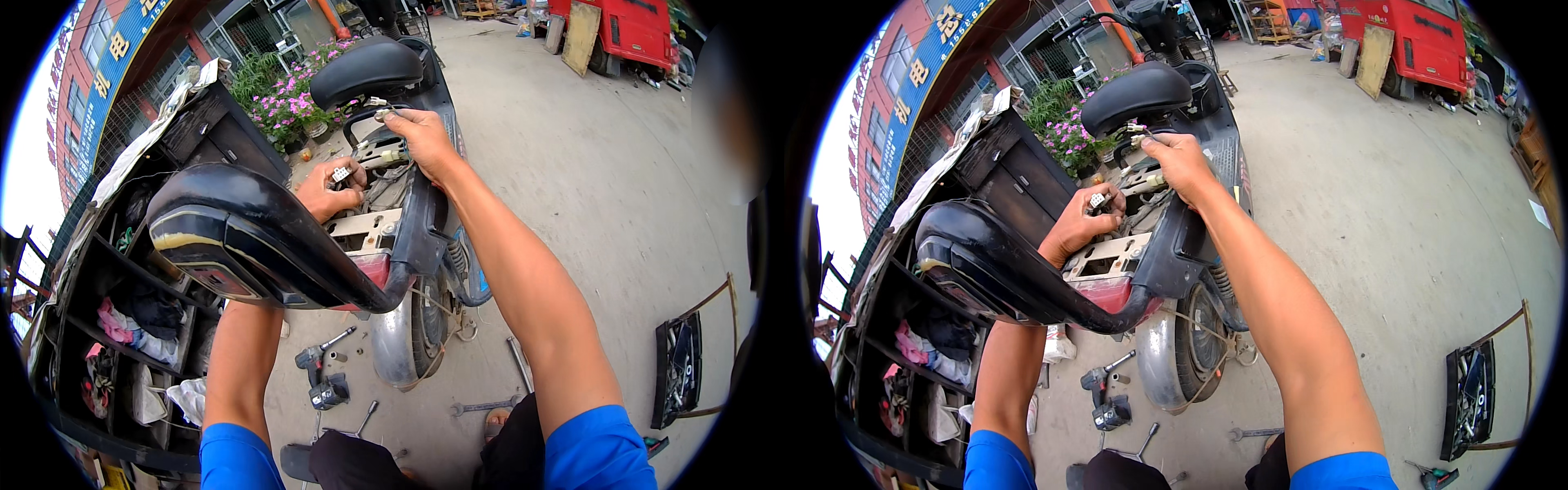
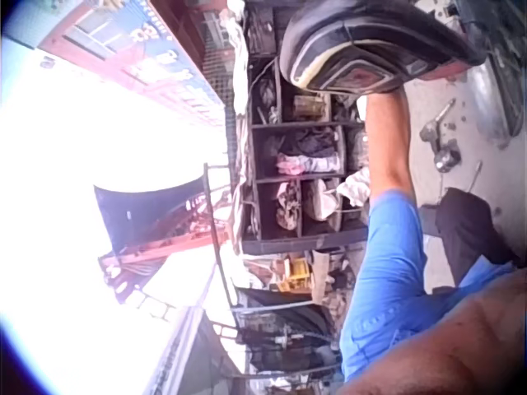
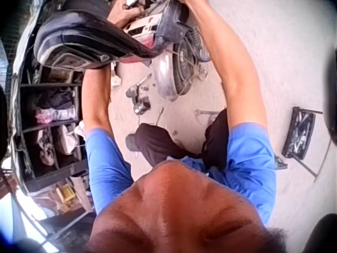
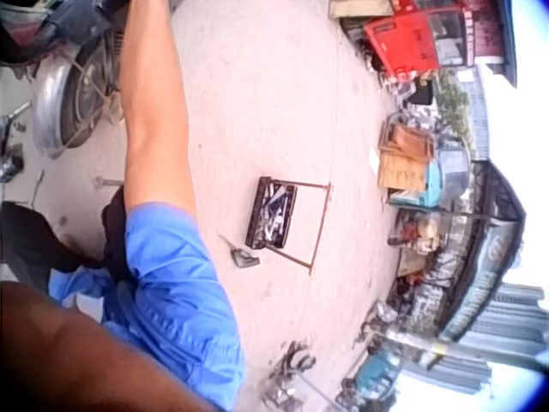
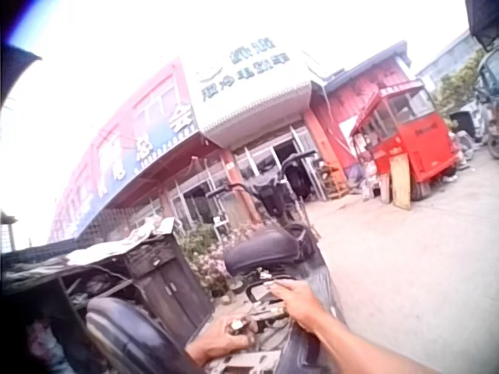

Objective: The person removes the rear seat of a scooter using a screwdriver and then manipulates the wiring underneath. They use a cordless drill and various hand tools to disassemble the seat and access the internal components.

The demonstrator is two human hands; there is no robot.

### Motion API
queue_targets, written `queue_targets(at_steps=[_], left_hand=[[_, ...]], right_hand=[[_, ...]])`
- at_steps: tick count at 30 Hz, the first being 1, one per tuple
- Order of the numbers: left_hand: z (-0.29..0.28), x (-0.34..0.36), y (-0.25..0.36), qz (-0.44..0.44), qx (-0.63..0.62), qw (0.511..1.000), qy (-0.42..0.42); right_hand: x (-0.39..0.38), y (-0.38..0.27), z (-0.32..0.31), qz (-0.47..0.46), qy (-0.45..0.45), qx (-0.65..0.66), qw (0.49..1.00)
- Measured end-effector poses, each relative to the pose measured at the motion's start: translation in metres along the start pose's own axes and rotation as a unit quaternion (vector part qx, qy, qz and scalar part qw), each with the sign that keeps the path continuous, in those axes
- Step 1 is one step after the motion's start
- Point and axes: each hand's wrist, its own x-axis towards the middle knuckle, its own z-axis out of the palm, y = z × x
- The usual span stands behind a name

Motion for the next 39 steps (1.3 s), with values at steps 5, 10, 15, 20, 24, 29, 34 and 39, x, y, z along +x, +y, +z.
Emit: queue_targets(at_steps=[5,10,15,20,24,29,34,39], left_hand=[[-0.002,-0.002,-0.006,-0.005,0.005,0.999,0.045],[-0.008,-0.004,-0.029,0.012,-0.056,0.997,0.046],[0.002,0.002,-0.007,-0.015,-0.135,0.989,0.053],[0.001,-0.002,-0.004,-0.008,-0.058,0.995,0.076],[0.001,0.002,-0.007,-0.017,-0.027,0.997,0.075],[0.004,-0.006,0.005,-0.019,-0.033,0.994,0.099],[0.013,0.002,0.008,-0.004,-0.058,0.993,0.103],[0.016,-0.002,0.011,-0.021,-0.035,0.993,0.114]], right_hand=[[-0.009,-0.003,-0.01,-0.024,-0.023,-0.075,0.997],[-0.049,-0.018,-0.051,-0.033,0.129,-0.119,0.984],[-0.103,-0.01,-0.167,0.025,0.346,-0.157,0.925],[-0.184,0.037,-0.235,0.223,0.358,-0.211,0.882],[-0.23,0.101,-0.247,0.38,0.207,-0.232,0.871],[-0.228,0.179,-0.209,0.405,0.1,-0.162,0.894],[-0.215,0.266,-0.205,0.314,0.225,0.232,0.893],[-0.216,0.284,-0.192,0.314,0.255,0.114,0.907]])
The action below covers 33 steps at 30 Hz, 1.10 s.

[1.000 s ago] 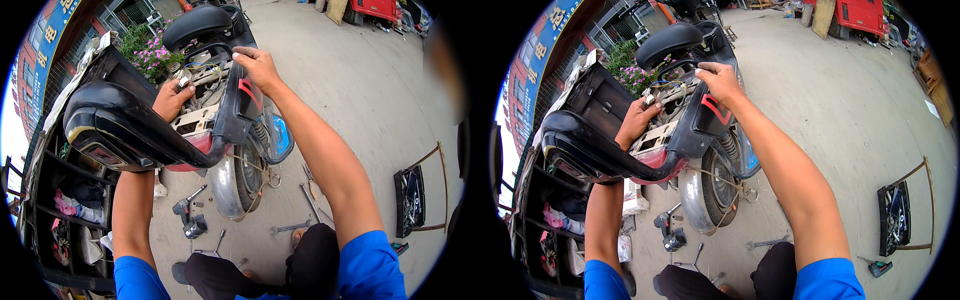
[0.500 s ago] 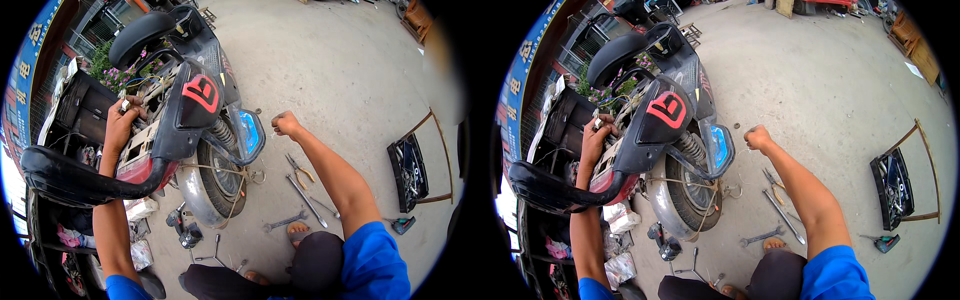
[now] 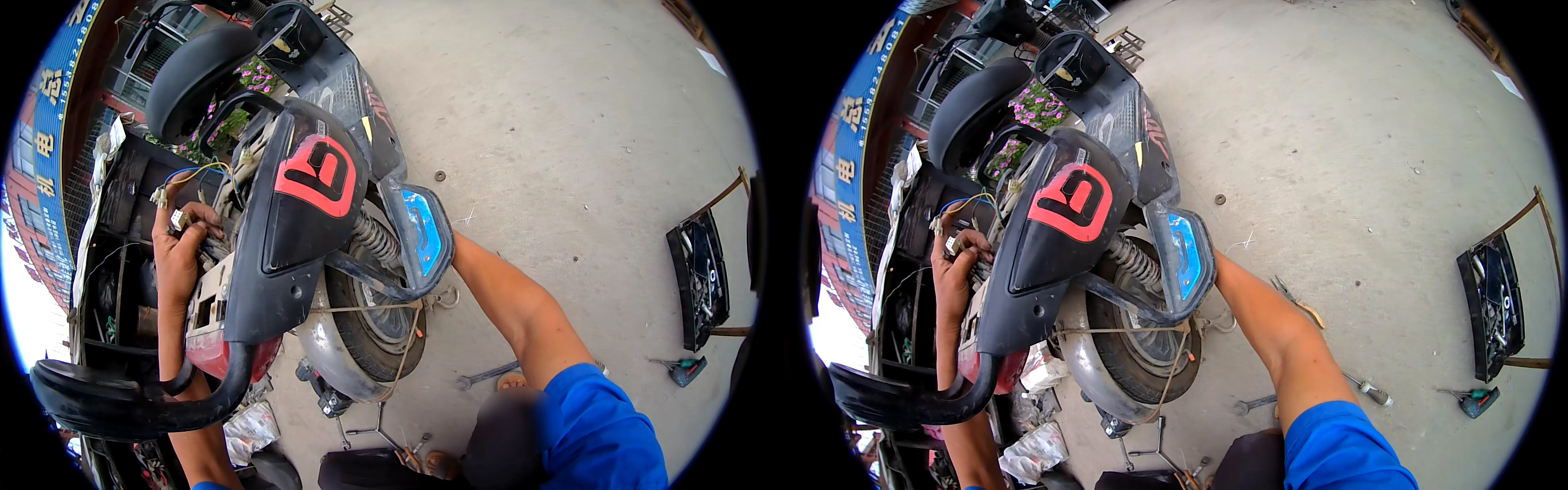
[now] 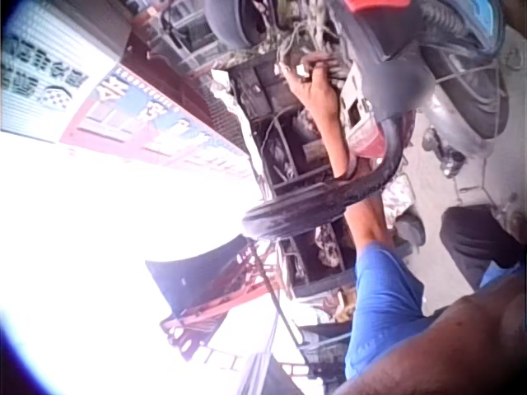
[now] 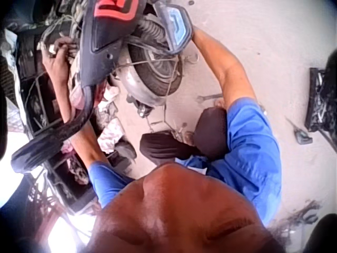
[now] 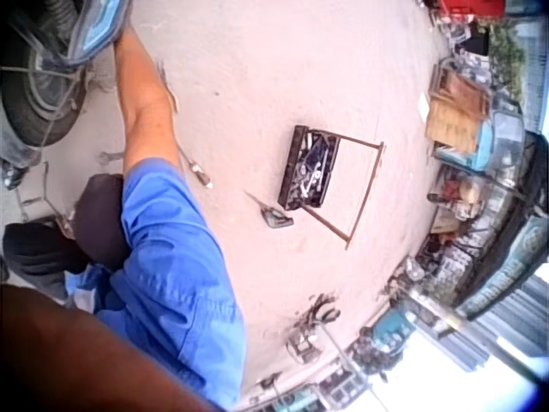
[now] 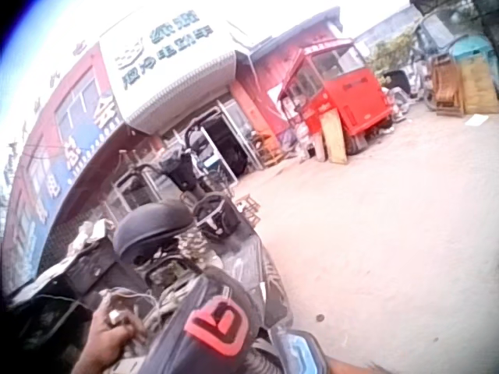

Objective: The person removes the rear seat of a scooter using a screwdriver and then manipulates the wiring underneath. They use a cordless drill and various hand tools to disassemble the seat and access the internal components.

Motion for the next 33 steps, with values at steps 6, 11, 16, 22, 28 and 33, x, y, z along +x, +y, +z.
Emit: queue_targets(at_steps=[6,11,16,22,28,33], left_hand=[[-0.002,-0.002,0.001,0.002,0.006,1.0,0.01],[0.004,0.003,0.006,0.005,0.003,1.0,0.002],[-0.013,0.0,-0.005,0.01,0.036,0.999,-0.008],[-0.009,0.004,-0.002,-0.002,0.015,1.0,-0.003],[-0.013,0.005,-0.013,-0.01,-0.007,1.0,-0.014],[-0.009,0.005,-0.012,0.001,0.004,1.0,-0.016]], right_hand=[[-0.03,-0.033,-0.017,0.01,0.179,-0.402,0.898],[-0.063,-0.022,-0.055,0.041,0.269,-0.442,0.855],[-0.078,-0.013,-0.059,0.025,0.186,-0.603,0.775],[-0.039,-0.03,-0.071,-0.088,0.028,-0.686,0.722],[-0.002,-0.033,-0.056,-0.091,-0.072,-0.496,0.86],[0.018,-0.012,-0.044,-0.071,-0.084,-0.301,0.947]])
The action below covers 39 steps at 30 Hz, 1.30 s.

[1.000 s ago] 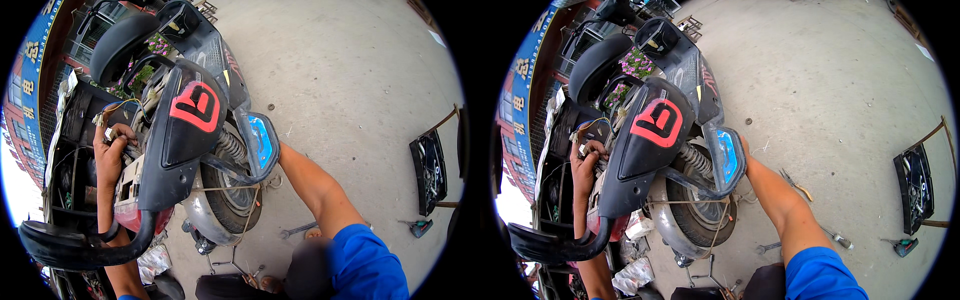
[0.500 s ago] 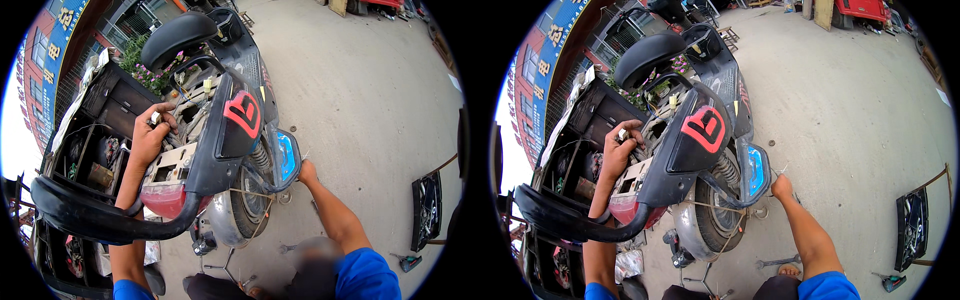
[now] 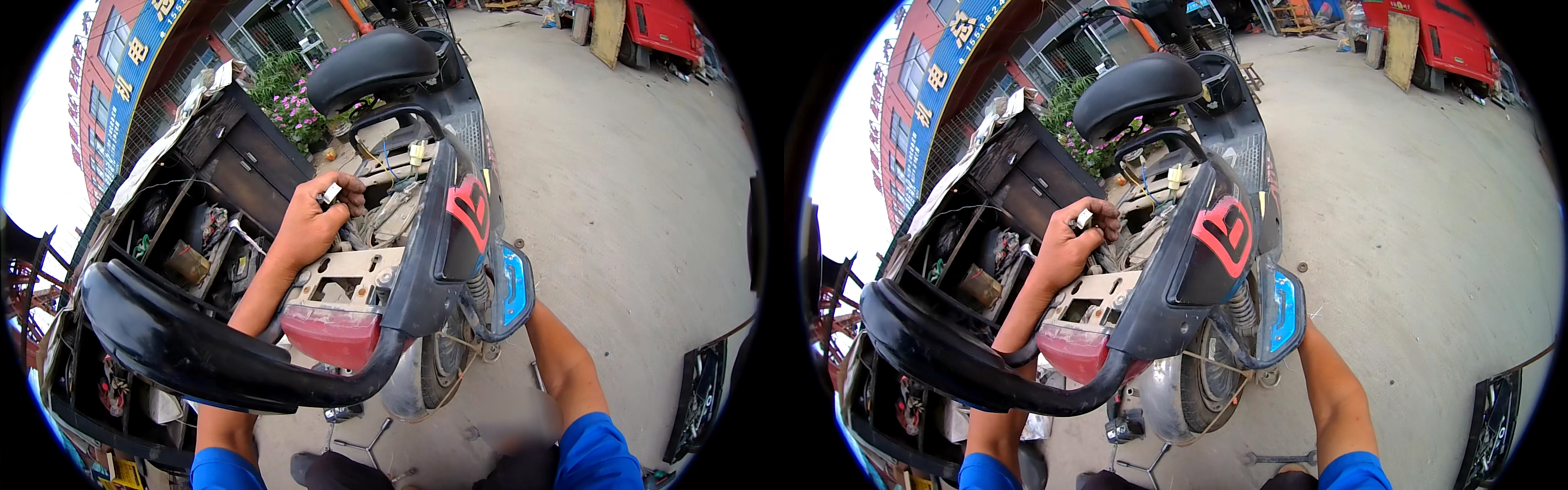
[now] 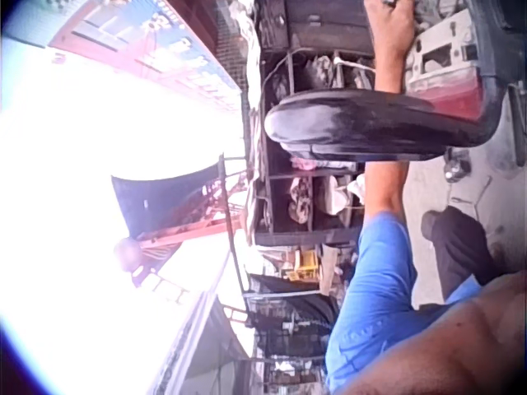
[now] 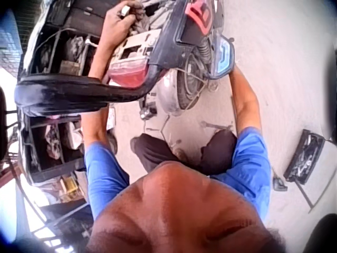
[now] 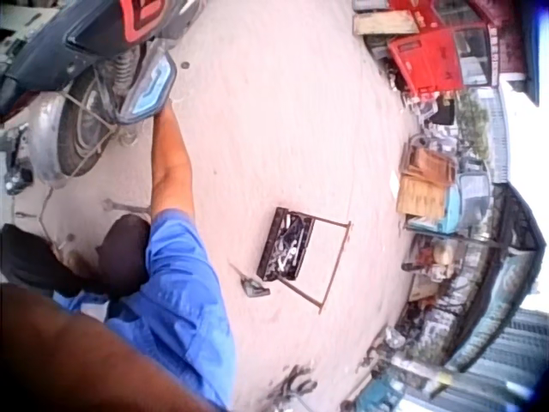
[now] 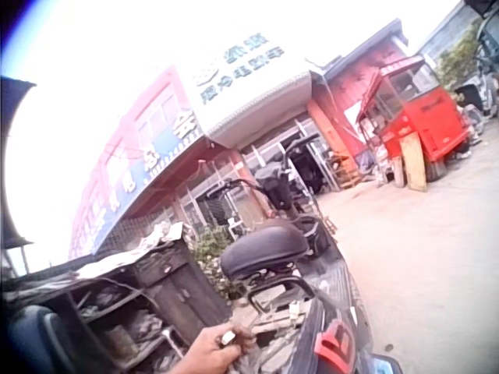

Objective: The person removes the rear seat of a scooter using a screwdriver and then manipulates the wiring underneath. They use a cordless drill and various hand tools to disassemble the seat and access the internal components.

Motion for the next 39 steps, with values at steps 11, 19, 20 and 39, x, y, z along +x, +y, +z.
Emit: queue_targets(at_steps=[11,19,20,39], left_hand=[[-0.002,0.004,-0.001,0.028,0.03,0.999,-0.022],[-0.011,-0.004,-0.006,0.01,0.08,0.997,-0.008],[-0.011,0.0,-0.006,0.024,0.088,0.996,-0.006],[0.005,0.048,-0.005,0.134,0.254,0.927,-0.239]], right_hand=[[0.019,0.038,-0.03,-0.057,0.095,-0.077,0.991],[-0.045,-0.059,-0.029,0.158,0.103,-0.416,0.89],[-0.048,-0.063,-0.033,0.159,0.122,-0.421,0.885],[-0.042,-0.051,-0.057,0.059,0.042,-0.416,0.907]])
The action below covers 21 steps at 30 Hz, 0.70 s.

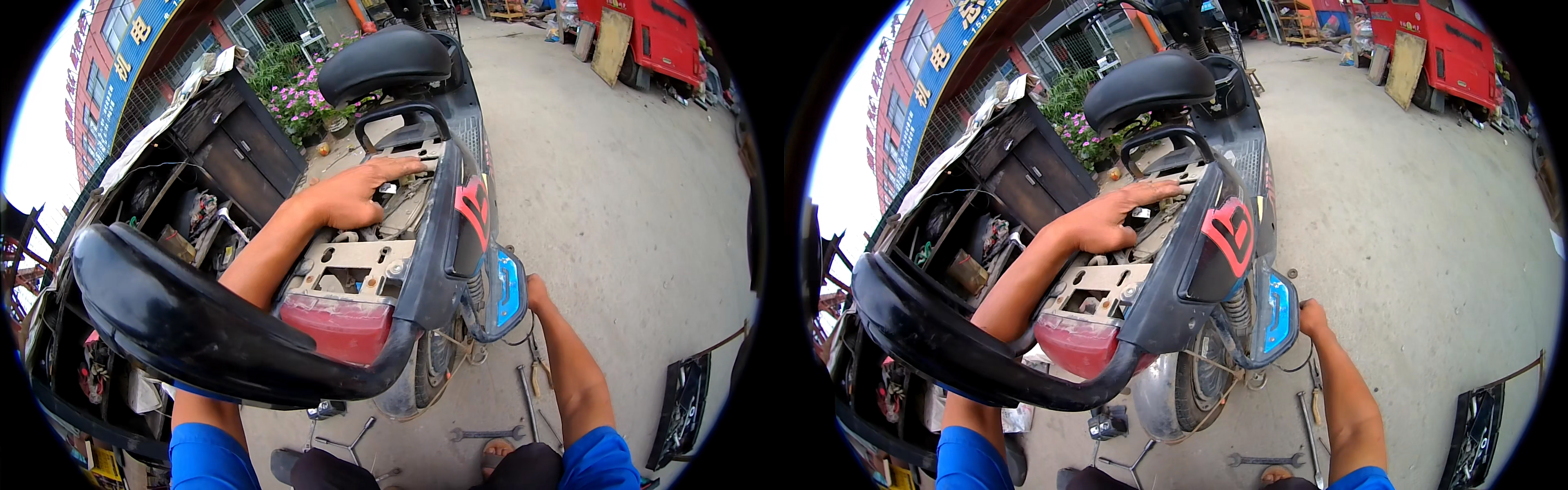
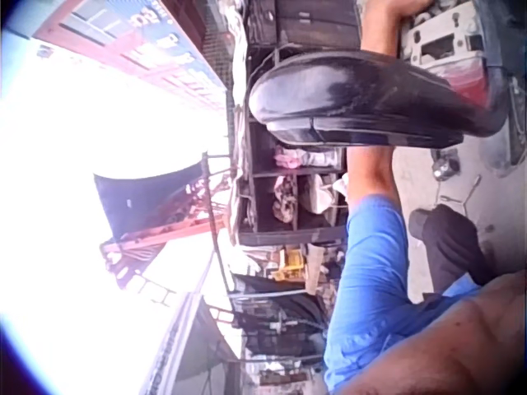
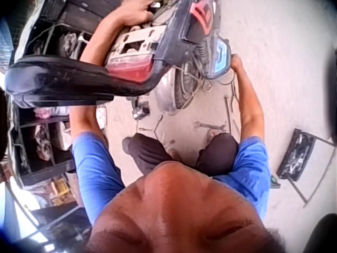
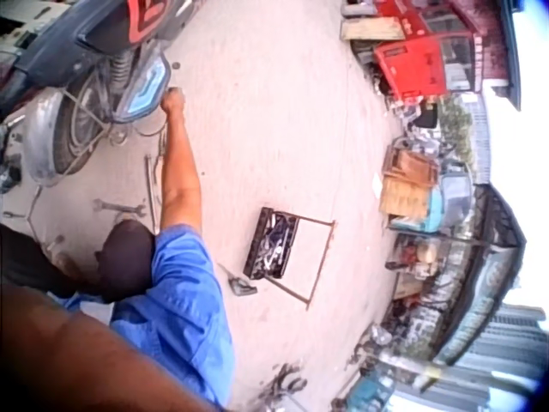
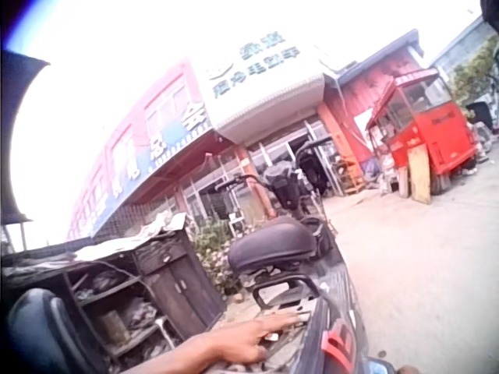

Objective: The person removes the rear seat of a scooter using a screwdriver and then manipulates the wiring underneath. They use a cordless drill and various hand tools to disassemble the seat and access the internal components.

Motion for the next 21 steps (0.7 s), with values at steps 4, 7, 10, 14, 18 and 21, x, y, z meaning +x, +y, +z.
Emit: queue_targets(at_steps=[4,7,10,14,18,21], left_hand=[[0.001,-0.003,-0.001,0.026,0.041,0.999,0.012],[0.004,0.0,-0.002,0.035,0.029,0.999,0.012],[-0.002,-0.007,0.0,0.018,0.044,0.999,0.009],[0.003,0.002,0.005,-0.017,0.042,0.999,0.021],[0.003,0.001,0.009,-0.096,0.045,0.994,-0.015],[0.006,0.002,0.002,-0.115,0.071,0.991,-0.02]], right_hand=[[0.015,-0.004,0.014,-0.099,0.028,0.146,0.984],[0.043,0.008,0.032,-0.079,-0.029,0.376,0.923],[0.06,-0.012,0.062,-0.041,-0.074,0.54,0.837],[0.096,0.043,0.076,-0.09,0.008,0.451,0.888],[0.088,0.036,0.08,-0.126,0.057,0.411,0.901],[0.074,0.025,0.063,-0.111,0.084,0.315,0.939]])
